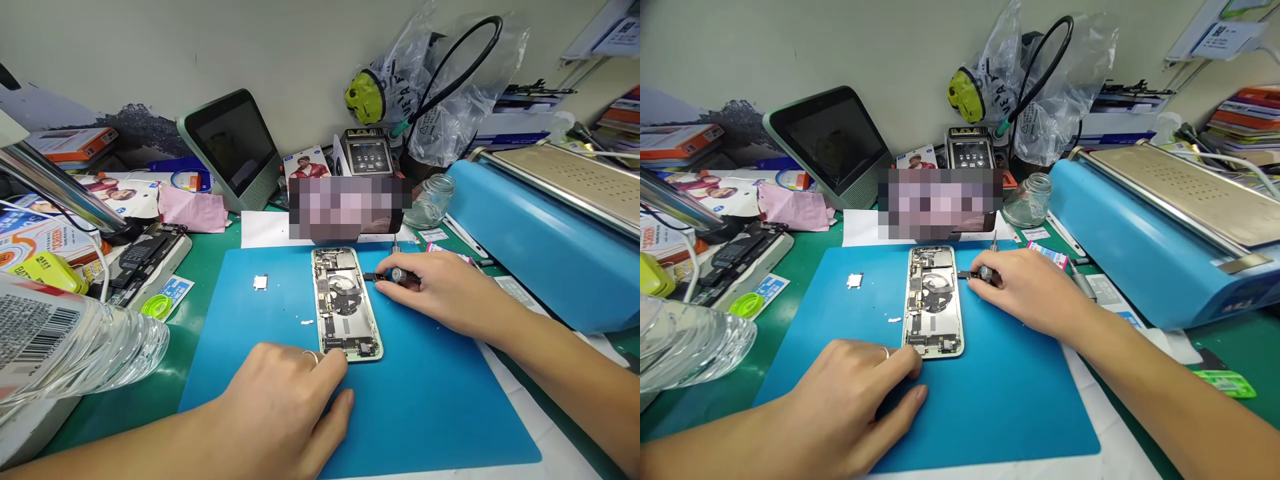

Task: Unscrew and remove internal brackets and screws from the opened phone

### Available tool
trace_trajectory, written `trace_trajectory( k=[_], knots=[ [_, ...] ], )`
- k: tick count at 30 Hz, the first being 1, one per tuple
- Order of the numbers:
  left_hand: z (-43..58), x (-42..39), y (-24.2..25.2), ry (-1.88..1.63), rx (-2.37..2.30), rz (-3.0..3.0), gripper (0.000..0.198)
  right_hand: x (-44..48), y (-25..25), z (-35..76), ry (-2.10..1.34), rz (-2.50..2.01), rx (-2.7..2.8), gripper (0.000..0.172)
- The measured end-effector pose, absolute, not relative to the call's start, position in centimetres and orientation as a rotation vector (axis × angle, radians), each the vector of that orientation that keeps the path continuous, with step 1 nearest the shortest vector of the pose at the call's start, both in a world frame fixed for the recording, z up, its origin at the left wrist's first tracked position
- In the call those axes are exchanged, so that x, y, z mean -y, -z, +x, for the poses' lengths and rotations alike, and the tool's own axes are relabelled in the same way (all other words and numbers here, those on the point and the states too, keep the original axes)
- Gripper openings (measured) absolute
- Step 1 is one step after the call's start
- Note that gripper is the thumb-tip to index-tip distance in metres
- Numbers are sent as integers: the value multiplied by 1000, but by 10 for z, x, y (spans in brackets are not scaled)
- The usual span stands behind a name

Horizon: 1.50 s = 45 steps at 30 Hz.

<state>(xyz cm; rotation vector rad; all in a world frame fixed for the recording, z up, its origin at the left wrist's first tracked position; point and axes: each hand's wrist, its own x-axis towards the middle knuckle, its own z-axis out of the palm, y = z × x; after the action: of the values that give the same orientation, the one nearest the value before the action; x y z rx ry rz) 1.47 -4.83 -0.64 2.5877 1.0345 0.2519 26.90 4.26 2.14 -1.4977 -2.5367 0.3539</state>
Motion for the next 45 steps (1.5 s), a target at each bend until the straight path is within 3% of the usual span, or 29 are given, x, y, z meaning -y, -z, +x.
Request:
trace_trajectory(
  k=[20,25,35,45],
  knots=[
    [15,48,5,-262,-1004,2617,18,-40,-27,270,-406,-1497,2448,30],
    [14,48,5,-268,-1001,2611,19,-44,-34,275,-427,-1478,2295,49],
    [15,48,5,-269,-1008,2623,18,-61,-21,290,-456,-1093,2618,40],
    [14,49,6,-262,-1020,2610,18,-58,-25,291,-441,-1043,2637,35]
  ],
)
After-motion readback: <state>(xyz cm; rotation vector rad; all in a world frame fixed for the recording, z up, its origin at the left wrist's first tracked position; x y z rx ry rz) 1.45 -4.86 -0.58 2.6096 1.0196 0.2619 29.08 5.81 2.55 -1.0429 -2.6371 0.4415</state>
